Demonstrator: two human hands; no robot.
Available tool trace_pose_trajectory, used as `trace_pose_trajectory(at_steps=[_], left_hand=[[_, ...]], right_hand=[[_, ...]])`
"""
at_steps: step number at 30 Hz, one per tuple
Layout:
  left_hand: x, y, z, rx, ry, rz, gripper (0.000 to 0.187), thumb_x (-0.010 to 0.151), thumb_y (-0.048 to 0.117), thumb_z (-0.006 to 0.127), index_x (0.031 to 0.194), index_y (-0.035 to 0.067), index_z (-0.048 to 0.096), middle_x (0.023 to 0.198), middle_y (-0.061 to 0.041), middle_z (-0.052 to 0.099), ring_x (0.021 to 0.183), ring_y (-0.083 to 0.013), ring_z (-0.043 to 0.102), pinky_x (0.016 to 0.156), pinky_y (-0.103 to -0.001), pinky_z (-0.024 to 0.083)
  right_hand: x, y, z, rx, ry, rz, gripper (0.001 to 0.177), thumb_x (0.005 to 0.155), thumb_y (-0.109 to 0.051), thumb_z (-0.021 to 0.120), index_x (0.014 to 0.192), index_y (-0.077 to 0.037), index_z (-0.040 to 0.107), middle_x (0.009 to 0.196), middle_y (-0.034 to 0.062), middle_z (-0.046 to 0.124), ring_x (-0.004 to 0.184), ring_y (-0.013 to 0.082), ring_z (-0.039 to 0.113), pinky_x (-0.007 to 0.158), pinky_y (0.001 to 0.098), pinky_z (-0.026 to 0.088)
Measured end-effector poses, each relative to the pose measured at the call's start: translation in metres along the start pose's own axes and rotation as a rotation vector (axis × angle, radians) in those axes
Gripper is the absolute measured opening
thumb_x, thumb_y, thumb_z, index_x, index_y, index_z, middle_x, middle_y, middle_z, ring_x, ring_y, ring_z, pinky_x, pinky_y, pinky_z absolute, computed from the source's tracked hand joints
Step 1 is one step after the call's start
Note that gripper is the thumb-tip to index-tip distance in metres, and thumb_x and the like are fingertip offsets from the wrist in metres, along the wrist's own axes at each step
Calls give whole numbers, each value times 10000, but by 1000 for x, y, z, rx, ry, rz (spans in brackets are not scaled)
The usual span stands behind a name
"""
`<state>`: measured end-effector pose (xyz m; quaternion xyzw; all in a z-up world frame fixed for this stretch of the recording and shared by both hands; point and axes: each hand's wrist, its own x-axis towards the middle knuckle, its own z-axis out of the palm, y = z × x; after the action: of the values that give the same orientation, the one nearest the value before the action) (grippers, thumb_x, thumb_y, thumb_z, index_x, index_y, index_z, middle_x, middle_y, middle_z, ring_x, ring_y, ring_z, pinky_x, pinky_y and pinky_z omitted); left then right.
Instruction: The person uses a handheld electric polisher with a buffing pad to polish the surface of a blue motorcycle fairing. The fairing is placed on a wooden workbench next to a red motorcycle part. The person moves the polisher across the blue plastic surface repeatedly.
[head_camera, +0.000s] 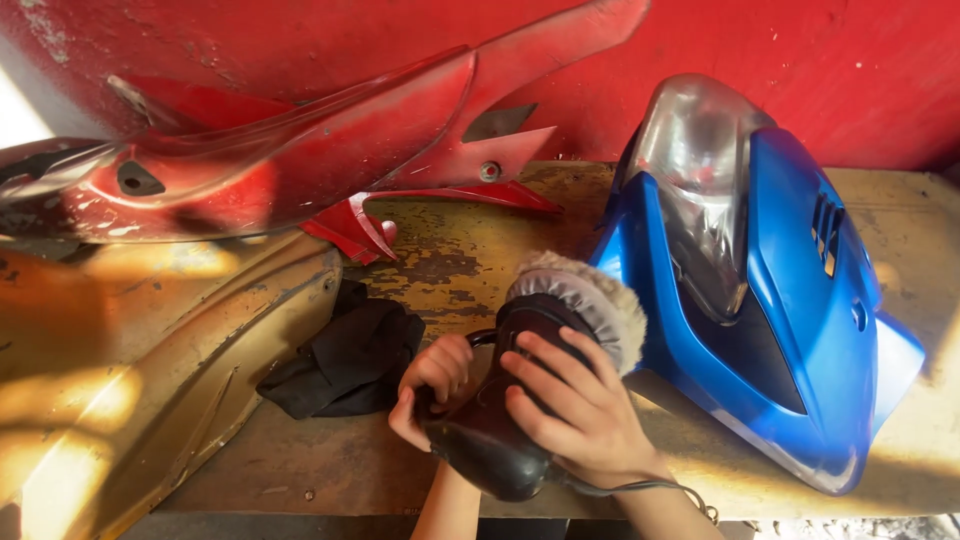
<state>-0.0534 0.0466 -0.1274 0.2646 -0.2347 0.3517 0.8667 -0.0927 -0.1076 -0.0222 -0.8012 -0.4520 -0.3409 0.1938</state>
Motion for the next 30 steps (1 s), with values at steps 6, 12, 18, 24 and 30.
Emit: trace_pose_trajectory(at_steps=[6, 12, 18, 24, 30], left_hand=[[-21, 10, -6, 99, -60, -19, 407, 935, 379, 443, 634, 111, 381, 604, -39, 409, 607, -197, 408, 683, -377, 370], [-5, 7, -15, -48, 98, -131, 431, 925, 452, 451, 665, 118, 366, 643, -24, 408, 682, -199, 395, 741, -376, 335], [-31, 11, -30, -57, 102, -157, 477, 939, 496, 438, 649, 134, 327, 624, -28, 376, 685, -194, 367, 746, -378, 320], [-6, 20, -8, -274, 188, -222, 444, 872, 467, 477, 643, 143, 279, 650, -27, 305, 711, -194, 341, 742, -375, 316], [-11, 11, -50, -339, 258, -287, 416, 846, 429, 510, 677, 149, 252, 693, -16, 278, 719, -166, 333, 764, -346, 308]], right_hand=[[-30, -6, -4, 67, -3, 62, 238, 859, -164, 659, 1087, -119, 607, 1331, 129, 668, 1330, 351, 603, 1140, 590, 423], [2, 4, 9, 79, -34, 6, 298, 854, -179, 644, 1143, -109, 620, 1323, 136, 660, 1317, 363, 598, 1128, 579, 413], [-27, -3, 15, 80, -49, -6, 341, 852, -206, 630, 1182, -120, 626, 1315, 138, 658, 1298, 357, 604, 1116, 580, 417], [-9, 1, 11, 74, -1, 0, 332, 886, -188, 642, 1211, -129, 618, 1326, 116, 652, 1331, 340, 592, 1156, 567, 419], [-17, 3, 40, 110, 56, 34, 334, 898, -170, 650, 1229, -137, 624, 1319, 109, 649, 1339, 326, 594, 1162, 550, 422]])
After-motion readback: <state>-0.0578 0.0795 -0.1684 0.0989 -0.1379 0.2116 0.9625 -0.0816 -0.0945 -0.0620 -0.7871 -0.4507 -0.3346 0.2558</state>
